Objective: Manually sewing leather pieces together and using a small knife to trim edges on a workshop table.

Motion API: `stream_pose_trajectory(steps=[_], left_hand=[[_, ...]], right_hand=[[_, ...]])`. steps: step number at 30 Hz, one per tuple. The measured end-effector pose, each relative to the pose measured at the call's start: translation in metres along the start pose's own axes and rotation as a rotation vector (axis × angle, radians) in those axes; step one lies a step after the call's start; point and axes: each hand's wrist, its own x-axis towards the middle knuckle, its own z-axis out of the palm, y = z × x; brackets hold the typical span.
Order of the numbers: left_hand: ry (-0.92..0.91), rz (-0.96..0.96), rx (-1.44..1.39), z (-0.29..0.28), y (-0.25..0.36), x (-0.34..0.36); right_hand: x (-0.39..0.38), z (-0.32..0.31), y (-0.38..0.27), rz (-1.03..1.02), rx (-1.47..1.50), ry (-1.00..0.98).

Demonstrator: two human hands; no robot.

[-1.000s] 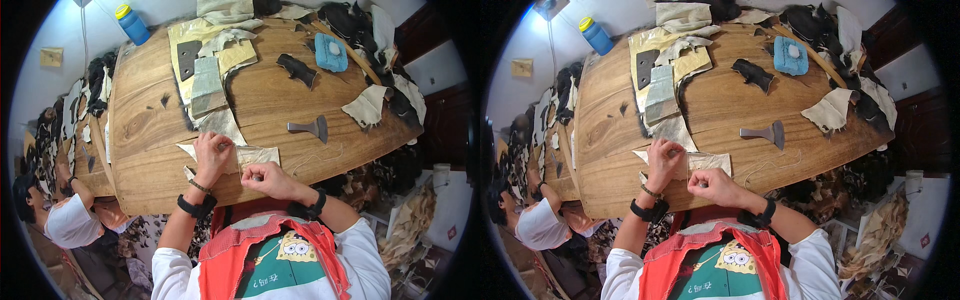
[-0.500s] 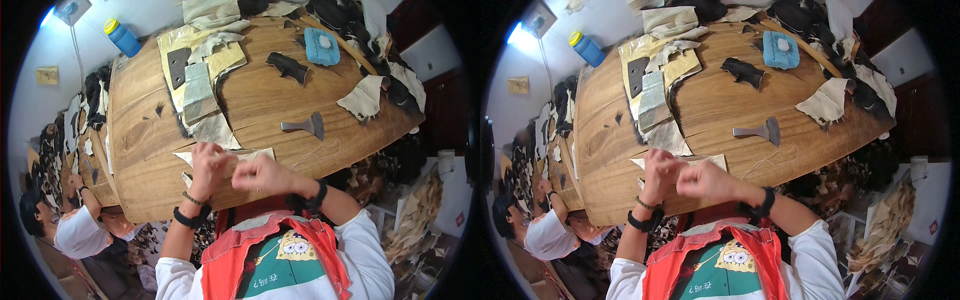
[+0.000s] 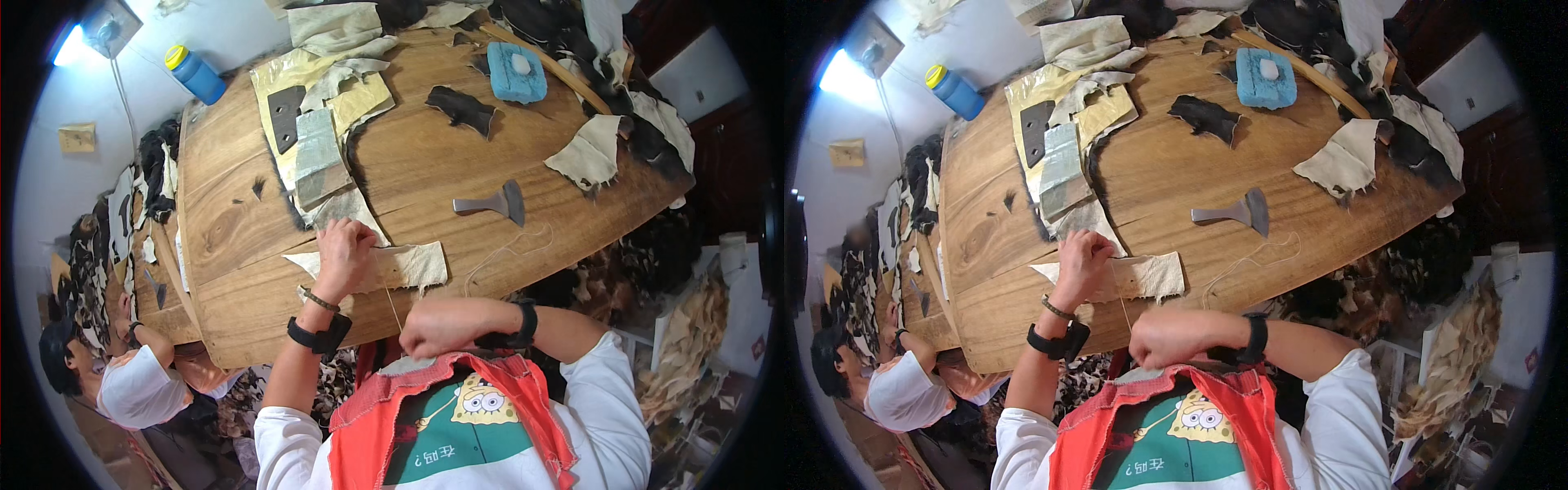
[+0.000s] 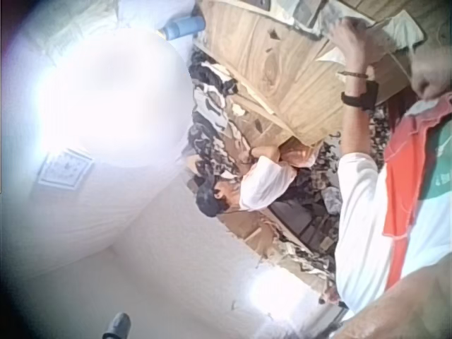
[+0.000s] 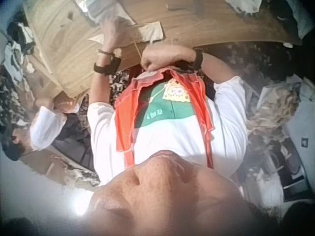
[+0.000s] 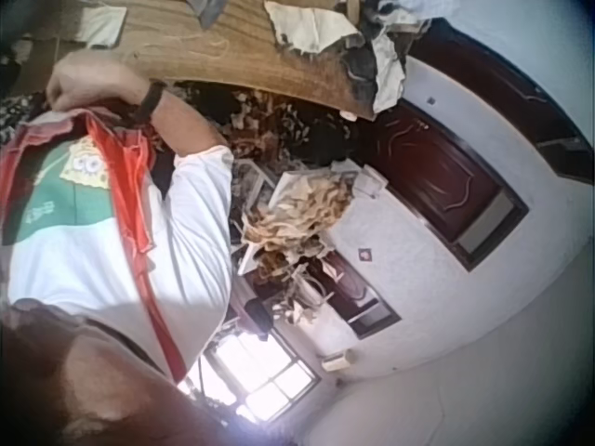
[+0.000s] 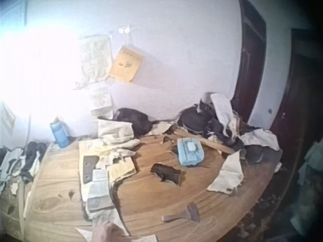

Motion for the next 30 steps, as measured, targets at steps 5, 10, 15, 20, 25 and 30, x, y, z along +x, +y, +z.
stream_pose_trajectory(steps=[5,10,15,20,25,30], left_hand=[[0.138,0.099,-0.156,-0.026,0.013,-0.019],[-0.023,0.123,-0.356,-0.034,0.027,-0.042],[0.126,0.045,-0.039,-0.006,0.010,-0.015],[0.019,0.001,-0.099,-0.009,0.006,-0.011],[-0.115,0.344,-0.416,-0.031,0.020,-0.038],[0.202,-0.017,-0.071,-0.013,0.015,-0.026]], right_hand=[[0.021,-0.021,0.010,-0.018,0.217,0.515],[0.030,-0.041,0.056,0.269,0.293,0.856],[0.024,-0.012,0.034,0.318,-0.451,0.690],[0.013,-0.006,-0.002,-0.085,-0.174,0.277],[0.023,-0.046,0.034,0.143,0.317,0.783],[0.019,-0.028,0.045,0.315,-0.061,0.821]])
